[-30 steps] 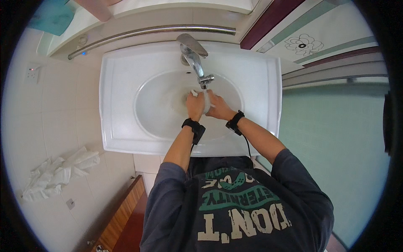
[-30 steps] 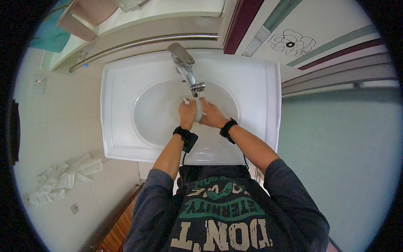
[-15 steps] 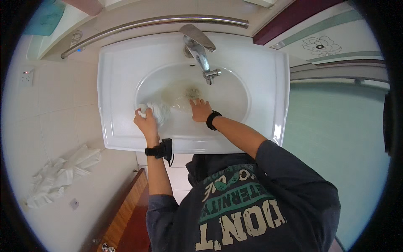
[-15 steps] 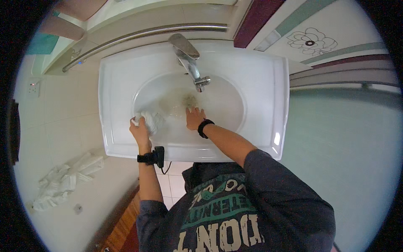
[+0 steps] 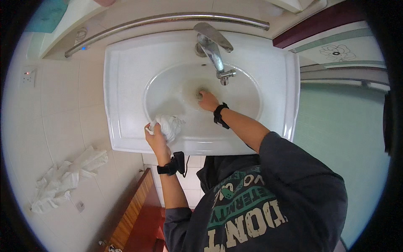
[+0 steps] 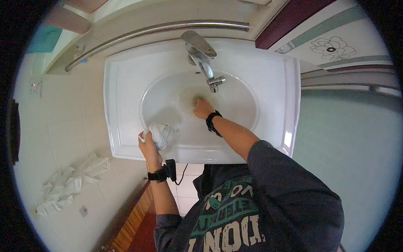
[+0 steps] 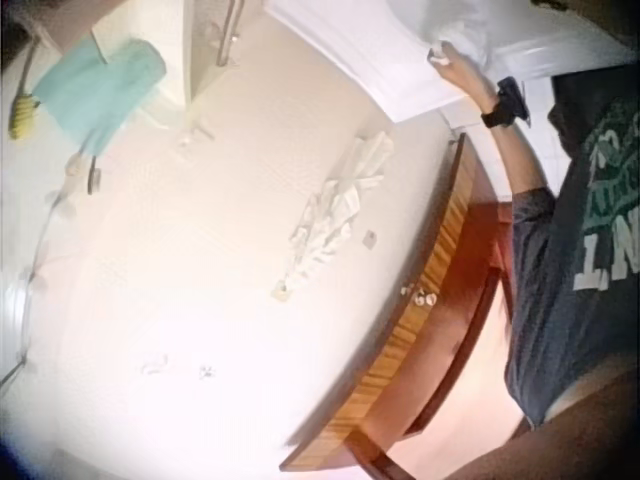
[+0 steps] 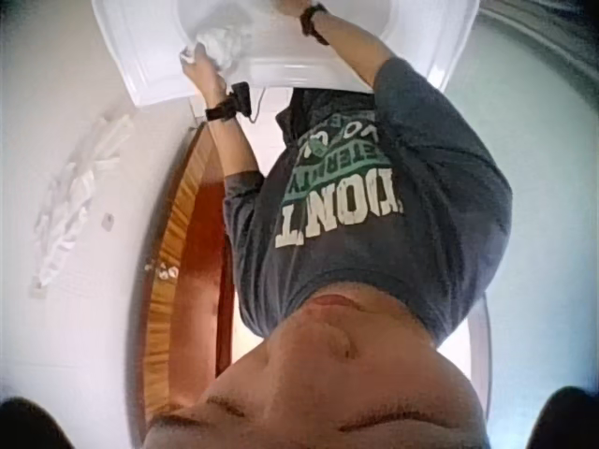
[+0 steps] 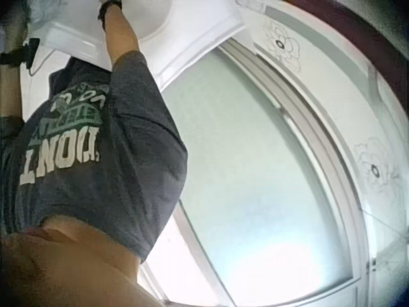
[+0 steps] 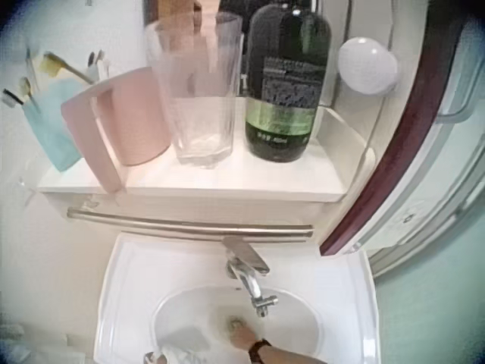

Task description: The person washes a white cloth in a bathroom sink by hand, holding it under running water, scrubbing the material together, and wringing it out before turning off the tap.

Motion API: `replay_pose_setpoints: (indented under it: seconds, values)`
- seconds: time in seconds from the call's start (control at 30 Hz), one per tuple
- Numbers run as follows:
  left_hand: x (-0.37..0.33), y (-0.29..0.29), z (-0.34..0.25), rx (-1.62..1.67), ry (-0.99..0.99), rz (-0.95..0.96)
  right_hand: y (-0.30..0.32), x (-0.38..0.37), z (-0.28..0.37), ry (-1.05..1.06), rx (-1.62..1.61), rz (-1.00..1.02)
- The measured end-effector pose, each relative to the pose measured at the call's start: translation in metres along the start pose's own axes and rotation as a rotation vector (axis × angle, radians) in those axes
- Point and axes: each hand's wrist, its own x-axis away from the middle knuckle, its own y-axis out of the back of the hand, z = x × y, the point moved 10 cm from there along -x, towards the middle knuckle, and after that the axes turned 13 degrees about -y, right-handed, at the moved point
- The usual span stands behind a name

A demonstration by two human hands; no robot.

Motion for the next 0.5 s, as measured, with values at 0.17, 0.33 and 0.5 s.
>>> replay_pose_setpoints:
  seconds: [0.17,0.33,0.5]
  values:
    - [-0.003,-0.045,0.017,-0.038,0.029,0.127,0.029,0.025,-0.038,-0.293,-1.211,0.359]
    - [0.018,-0.132,0.018,0.058,0.043,0.397,0.103,0.059,-0.021,0.058,-1.188,0.33]
    - [0.048,-0.21,0.039,0.169,0.13,0.644,0.123,0.093,-0.001,0.329,-0.458,0.21]
